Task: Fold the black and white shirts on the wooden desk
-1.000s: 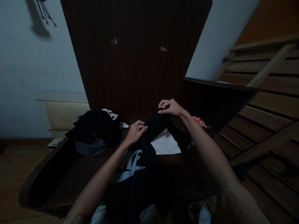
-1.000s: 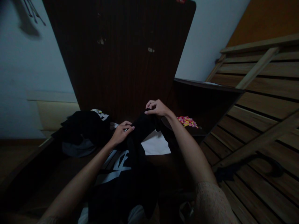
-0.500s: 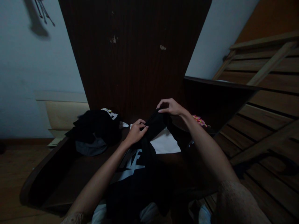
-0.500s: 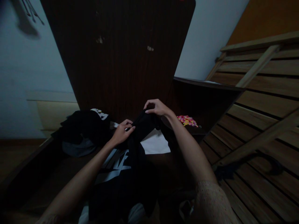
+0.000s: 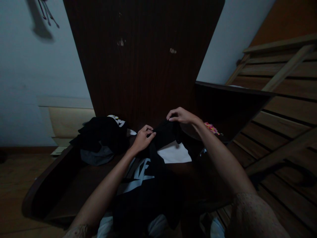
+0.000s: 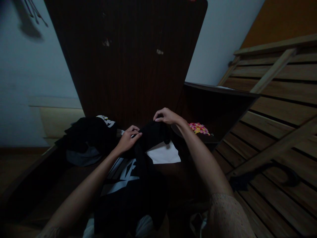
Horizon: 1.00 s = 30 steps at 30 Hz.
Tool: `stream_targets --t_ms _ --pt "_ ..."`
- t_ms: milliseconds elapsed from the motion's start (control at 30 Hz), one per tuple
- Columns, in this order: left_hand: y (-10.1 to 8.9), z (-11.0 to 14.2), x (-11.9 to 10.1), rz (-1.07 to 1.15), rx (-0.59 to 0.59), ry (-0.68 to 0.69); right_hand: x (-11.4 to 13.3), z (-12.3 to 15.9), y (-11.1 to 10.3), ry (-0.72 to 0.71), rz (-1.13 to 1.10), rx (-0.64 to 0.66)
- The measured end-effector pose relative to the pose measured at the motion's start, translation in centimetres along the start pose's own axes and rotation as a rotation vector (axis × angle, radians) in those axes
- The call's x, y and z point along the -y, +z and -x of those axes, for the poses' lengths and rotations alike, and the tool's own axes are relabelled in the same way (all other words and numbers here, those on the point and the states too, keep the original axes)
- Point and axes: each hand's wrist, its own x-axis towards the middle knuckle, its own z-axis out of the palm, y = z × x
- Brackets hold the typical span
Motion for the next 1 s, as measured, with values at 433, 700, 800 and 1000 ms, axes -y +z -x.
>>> stream_targets --t_ms 433,700,800,1000 --pt "0.2 -0.1 0.1 -0.199 0.080 -0.070 1.2 -0.3 0.4 0.126 0.468 -0.132" --pt "-0.6 -0.5 -0.2 -0.285 0.217 -0.265 2.4 -1.0 -1.9 0.104 0.746 -0.348" --pt "-1.0 -0.1 0.4 -0.232 0.271 -0.357 2.2 -1.1 -3.0 0.128 0.769 -0.417" --pt "-2.2 2.6 2.4 0.137 0.401 -0.446 1.4 -0.7 -3.9 0.190 0.771 -0.452"
